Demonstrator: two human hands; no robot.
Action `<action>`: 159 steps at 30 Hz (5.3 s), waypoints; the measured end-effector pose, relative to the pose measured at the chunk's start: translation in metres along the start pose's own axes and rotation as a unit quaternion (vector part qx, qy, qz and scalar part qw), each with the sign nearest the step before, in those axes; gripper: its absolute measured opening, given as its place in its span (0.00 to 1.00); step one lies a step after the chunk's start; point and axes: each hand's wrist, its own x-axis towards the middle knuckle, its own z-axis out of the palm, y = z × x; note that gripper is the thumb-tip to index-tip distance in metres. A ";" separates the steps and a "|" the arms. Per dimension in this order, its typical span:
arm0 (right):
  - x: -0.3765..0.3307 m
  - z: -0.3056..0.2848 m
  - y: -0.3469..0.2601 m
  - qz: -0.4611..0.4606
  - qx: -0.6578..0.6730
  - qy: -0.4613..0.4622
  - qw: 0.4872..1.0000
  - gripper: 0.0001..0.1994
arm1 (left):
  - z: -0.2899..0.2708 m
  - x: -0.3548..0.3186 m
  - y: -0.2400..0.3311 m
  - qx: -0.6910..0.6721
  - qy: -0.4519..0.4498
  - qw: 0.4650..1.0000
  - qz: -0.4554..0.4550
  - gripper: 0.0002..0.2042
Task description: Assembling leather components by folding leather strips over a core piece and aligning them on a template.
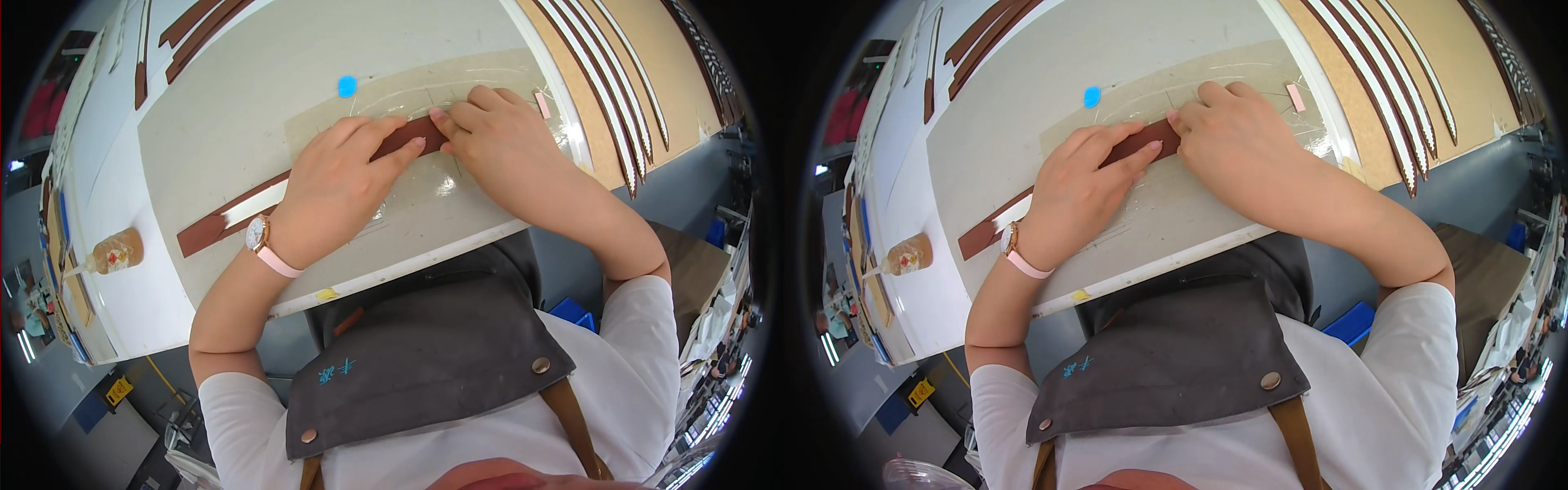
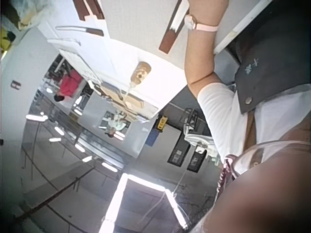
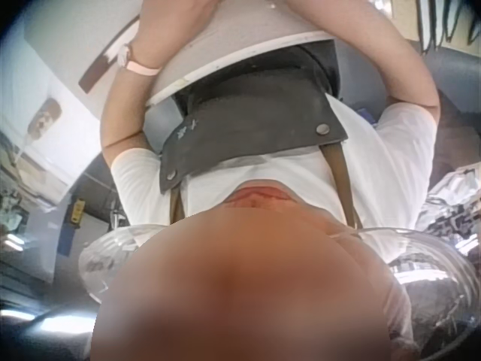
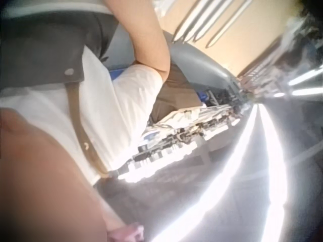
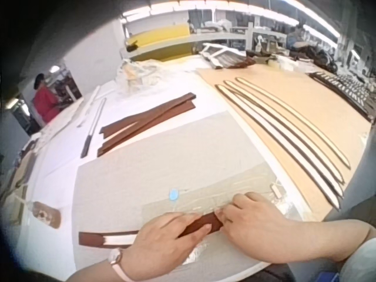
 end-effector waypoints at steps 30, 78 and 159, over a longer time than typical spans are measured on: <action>-0.012 -0.007 -0.015 -0.036 0.059 0.028 0.997 0.20 | -0.008 -0.003 0.000 -0.021 -0.010 0.999 -0.027 0.16; -0.017 0.036 -0.050 0.268 0.115 0.129 0.948 0.29 | -0.012 -0.036 -0.008 -0.071 0.040 0.994 -0.072 0.16; 0.024 -0.028 -0.079 0.193 0.603 0.424 0.647 0.27 | -0.074 -0.037 0.030 -0.243 0.175 0.954 0.009 0.27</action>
